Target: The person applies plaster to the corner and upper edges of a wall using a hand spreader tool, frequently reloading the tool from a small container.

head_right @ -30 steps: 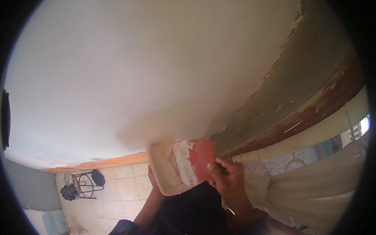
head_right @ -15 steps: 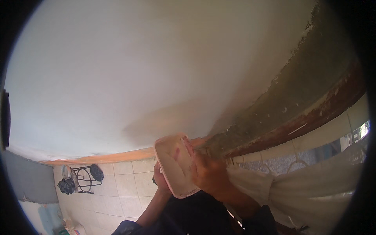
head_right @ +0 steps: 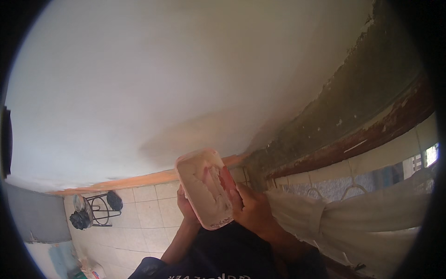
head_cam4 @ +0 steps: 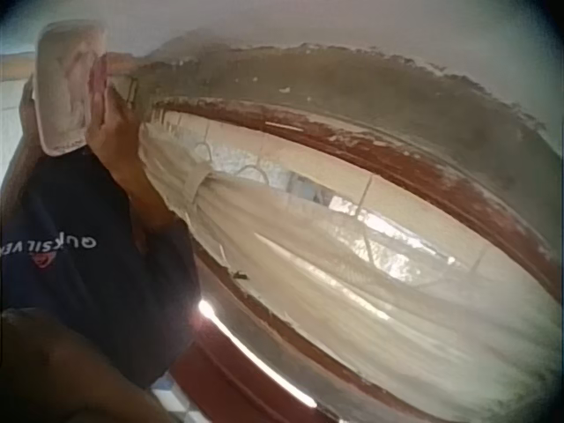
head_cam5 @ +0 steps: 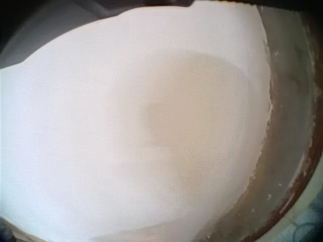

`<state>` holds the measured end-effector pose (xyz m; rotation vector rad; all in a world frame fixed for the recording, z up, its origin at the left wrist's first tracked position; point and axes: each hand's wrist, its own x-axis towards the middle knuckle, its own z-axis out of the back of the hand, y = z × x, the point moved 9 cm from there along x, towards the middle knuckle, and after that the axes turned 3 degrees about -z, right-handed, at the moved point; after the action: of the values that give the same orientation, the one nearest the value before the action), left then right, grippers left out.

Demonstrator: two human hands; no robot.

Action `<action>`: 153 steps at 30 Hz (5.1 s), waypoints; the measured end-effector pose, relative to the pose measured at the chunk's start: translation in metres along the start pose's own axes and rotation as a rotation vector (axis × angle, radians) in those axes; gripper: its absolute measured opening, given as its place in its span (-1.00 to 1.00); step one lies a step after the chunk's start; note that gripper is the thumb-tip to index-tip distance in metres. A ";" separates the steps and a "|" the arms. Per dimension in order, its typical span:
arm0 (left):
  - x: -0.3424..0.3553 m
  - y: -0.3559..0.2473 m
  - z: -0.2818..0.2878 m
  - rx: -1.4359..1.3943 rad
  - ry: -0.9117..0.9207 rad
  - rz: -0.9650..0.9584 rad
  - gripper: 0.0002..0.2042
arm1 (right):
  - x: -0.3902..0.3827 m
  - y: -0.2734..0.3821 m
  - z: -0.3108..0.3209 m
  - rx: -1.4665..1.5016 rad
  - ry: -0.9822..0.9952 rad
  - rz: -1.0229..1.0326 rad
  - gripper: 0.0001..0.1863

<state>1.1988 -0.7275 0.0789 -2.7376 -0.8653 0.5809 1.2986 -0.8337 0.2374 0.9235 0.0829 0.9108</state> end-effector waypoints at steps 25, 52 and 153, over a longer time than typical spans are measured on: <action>0.002 -0.010 -0.048 -0.070 0.120 -0.051 -0.54 | -0.033 -0.071 -0.020 1.144 -0.064 -0.845 -0.81; 0.005 -0.004 -0.030 -0.105 0.065 0.025 -0.55 | 0.000 0.004 -0.009 -0.205 -0.088 0.092 -0.86; -0.026 -0.053 0.080 0.964 -0.089 -0.148 -0.46 | -0.112 -0.340 -0.236 1.287 -0.106 -1.301 -0.69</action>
<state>1.1188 -0.6937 0.0313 -1.7742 -0.5707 0.8188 1.3450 -0.8516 -0.1887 1.7108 1.1323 -0.5638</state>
